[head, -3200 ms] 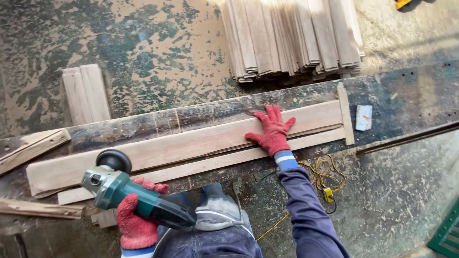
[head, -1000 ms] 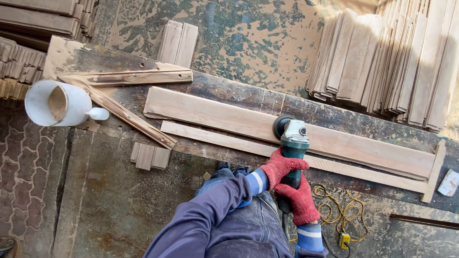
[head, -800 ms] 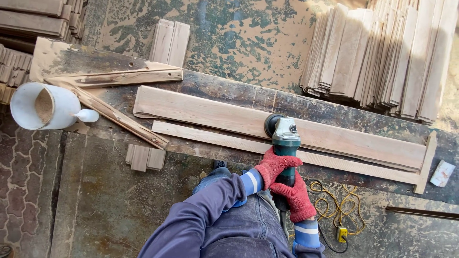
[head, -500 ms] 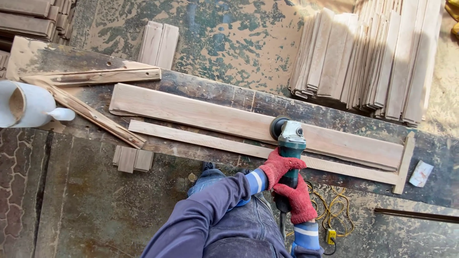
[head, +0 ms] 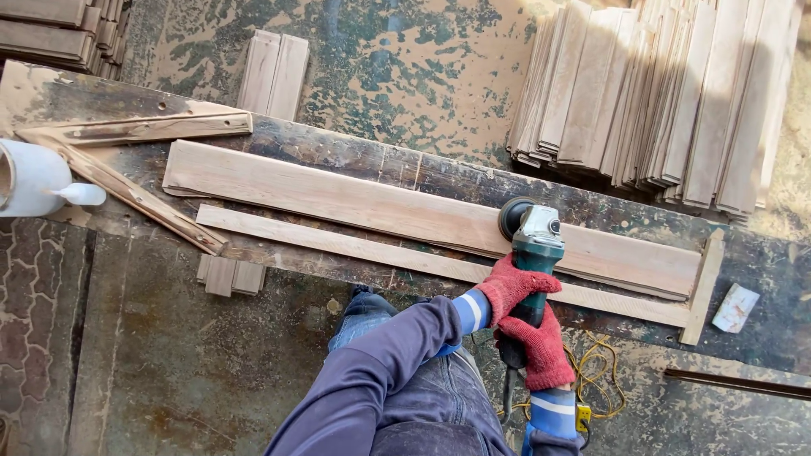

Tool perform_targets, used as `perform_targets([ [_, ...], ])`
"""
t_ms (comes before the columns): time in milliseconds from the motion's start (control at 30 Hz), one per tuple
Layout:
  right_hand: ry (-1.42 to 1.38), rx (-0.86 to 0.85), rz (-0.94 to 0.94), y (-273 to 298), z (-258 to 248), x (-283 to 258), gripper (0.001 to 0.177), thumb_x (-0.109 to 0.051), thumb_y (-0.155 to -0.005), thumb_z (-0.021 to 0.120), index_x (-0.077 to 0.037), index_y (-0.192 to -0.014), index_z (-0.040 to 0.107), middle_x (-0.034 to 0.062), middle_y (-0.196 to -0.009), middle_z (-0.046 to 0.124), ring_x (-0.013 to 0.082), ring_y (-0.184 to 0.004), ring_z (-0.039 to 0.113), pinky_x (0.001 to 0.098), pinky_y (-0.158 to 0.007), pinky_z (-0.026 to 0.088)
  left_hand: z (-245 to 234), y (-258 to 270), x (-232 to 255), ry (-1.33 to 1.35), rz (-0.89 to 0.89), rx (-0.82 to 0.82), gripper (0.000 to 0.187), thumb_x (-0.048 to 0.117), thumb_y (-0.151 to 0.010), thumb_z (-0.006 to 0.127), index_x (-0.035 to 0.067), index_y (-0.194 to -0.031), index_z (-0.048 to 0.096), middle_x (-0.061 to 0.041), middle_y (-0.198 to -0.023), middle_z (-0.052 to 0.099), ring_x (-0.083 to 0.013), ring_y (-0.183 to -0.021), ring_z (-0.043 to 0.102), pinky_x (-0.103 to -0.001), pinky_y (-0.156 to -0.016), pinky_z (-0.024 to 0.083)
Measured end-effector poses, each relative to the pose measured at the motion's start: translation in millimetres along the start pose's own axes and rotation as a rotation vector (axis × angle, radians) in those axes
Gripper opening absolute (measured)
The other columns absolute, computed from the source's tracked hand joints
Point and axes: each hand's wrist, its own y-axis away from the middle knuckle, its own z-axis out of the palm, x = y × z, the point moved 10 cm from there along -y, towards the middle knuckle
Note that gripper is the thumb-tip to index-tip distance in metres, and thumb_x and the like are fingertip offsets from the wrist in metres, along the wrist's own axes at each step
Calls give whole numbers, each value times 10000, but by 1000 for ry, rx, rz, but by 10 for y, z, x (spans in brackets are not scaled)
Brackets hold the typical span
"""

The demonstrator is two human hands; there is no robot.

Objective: Sanding the surface of a wooden plank using an angle grinder equipped with a sanding disc.

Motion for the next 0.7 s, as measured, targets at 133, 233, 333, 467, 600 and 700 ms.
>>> perform_targets([
  [133, 105, -34, -29, -18, 239, -72, 502, 46, -707, 771, 53, -1193, 645, 249, -883, 718, 343, -694, 686, 425, -600, 560, -300, 104, 114, 21, 10, 73, 699, 192, -591, 860, 24, -1232, 637, -136, -1062, 718, -231, -884, 687, -339, -820, 598],
  [233, 152, -53, -14, 42, 469, -109, 495, 24, -697, 782, 49, -1175, 657, 245, -861, 720, 339, -686, 689, 418, -601, 556, -539, 147, 91, 104, -6, 113, 651, 152, -599, 865, 27, -1199, 645, -126, -1006, 721, -230, -832, 693, -344, -769, 603],
  [333, 237, -62, -47, 43, 710, -116, 615, -9, -665, 836, 29, -1254, 665, 217, -973, 746, 308, -808, 700, 402, -708, 578, -781, 349, 227, 108, 9, 142, 582, 154, -632, 856, 44, -1169, 659, -114, -969, 717, -219, -807, 679, -344, -753, 604],
  [467, 308, -109, -81, 95, 1097, -152, 607, -7, -645, 834, -6, -1233, 682, 183, -942, 756, 263, -797, 671, 378, -719, 561, -1111, 557, 354, 239, 90, 111, 465, 66, -682, 832, 38, -1112, 659, -98, -892, 706, -197, -741, 660, -336, -711, 585],
  [600, 353, -153, -94, 95, 1430, -143, 664, -98, -525, 966, -60, -1139, 715, 156, -896, 744, 250, -784, 678, 399, -722, 575, -1501, 546, 155, 270, 38, 305, 614, 135, -607, 924, 56, -1165, 679, -140, -894, 729, -297, -790, 714, -411, -744, 593],
  [700, 357, -118, -125, 133, 1416, -262, 688, -153, -423, 1068, -89, -1024, 738, 159, -792, 720, 265, -722, 688, 434, -690, 591, -1552, 499, 63, 244, -3, 408, 702, 177, -537, 995, 81, -1169, 705, -140, -848, 756, -346, -835, 773, -455, -809, 606],
])
